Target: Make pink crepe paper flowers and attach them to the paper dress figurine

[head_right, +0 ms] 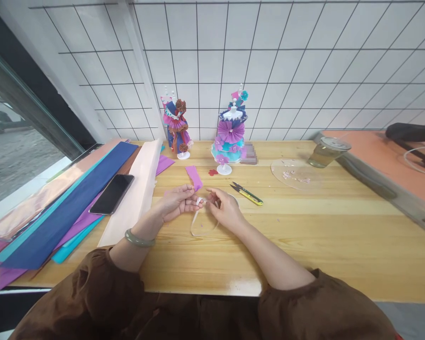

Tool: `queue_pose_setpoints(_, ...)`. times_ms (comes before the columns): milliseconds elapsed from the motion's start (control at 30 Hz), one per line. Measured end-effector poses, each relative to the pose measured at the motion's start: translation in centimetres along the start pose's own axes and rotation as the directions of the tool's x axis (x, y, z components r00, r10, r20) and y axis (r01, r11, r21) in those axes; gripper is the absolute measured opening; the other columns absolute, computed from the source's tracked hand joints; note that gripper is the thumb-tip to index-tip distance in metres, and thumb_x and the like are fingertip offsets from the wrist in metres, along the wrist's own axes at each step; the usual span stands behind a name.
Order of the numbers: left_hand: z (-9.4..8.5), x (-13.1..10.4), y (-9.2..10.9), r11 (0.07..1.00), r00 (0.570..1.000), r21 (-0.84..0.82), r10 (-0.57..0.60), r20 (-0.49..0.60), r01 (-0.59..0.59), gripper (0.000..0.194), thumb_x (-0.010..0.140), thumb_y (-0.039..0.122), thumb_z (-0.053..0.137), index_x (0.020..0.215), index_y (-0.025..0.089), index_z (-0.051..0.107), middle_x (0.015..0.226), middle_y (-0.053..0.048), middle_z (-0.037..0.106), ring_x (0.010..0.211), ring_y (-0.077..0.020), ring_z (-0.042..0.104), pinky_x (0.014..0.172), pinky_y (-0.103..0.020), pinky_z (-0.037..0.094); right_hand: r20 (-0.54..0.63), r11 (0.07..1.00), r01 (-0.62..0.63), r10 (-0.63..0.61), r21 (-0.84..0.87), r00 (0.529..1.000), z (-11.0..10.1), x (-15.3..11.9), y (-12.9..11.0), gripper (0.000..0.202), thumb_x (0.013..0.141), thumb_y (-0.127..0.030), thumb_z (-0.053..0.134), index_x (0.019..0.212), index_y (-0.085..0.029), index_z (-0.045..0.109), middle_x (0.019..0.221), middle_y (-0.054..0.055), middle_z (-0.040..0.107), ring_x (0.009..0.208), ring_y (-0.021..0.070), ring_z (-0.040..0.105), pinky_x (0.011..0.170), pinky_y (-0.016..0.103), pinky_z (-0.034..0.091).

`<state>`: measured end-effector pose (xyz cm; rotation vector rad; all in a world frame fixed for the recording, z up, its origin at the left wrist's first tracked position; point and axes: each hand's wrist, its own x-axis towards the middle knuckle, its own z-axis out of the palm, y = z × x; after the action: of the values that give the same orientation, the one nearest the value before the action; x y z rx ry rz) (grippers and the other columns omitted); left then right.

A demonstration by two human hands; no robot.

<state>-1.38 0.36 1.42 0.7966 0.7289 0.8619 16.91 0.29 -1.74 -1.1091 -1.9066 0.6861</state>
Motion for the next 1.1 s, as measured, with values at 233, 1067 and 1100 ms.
queue_pose_setpoints(233,0.6,0.2,-0.3,0.991,0.997,-0.106,0.078,-0.026,-0.081,0.007,0.078,0.015,0.052,0.084,0.013,0.048,0.075,-0.007,0.064,0.077,-0.0168,0.064,0.080,-0.034,0.049,-0.142,0.972,0.230,-0.235,-0.052,0.962,-0.8,-0.2,-2.2,0.020,0.077,-0.018,0.049,0.094,-0.023,0.058,0.092,0.006,0.058,0.091,0.0203,0.053,0.081,0.039,0.043)
queue_pose_setpoints(1067,0.9,0.5,-1.5,0.997,0.997,-0.002,0.081,0.003,-0.081,0.013,0.079,0.022,0.053,0.086,0.015,0.044,0.079,-0.007,0.064,0.076,-0.0176,0.065,0.078,-0.036,0.050,-0.009,0.878,0.351,-0.374,-0.327,0.927,-1.7,0.4,-1.3,0.018,0.085,-0.023,0.043,0.085,-0.020,0.061,0.087,0.008,0.058,0.084,0.0199,0.051,0.074,0.037,0.042)
queue_pose_setpoints(1100,1.0,0.5,-1.5,0.997,0.997,0.017,0.078,0.003,-0.078,0.014,0.079,0.023,0.052,0.086,0.015,0.044,0.079,-0.007,0.064,0.076,-0.0176,0.065,0.076,-0.035,0.051,-0.016,0.886,0.347,-0.370,-0.307,0.929,-1.7,0.4,-1.3,0.018,0.085,-0.023,0.043,0.085,-0.020,0.060,0.088,0.008,0.058,0.084,0.0196,0.052,0.073,0.037,0.042)
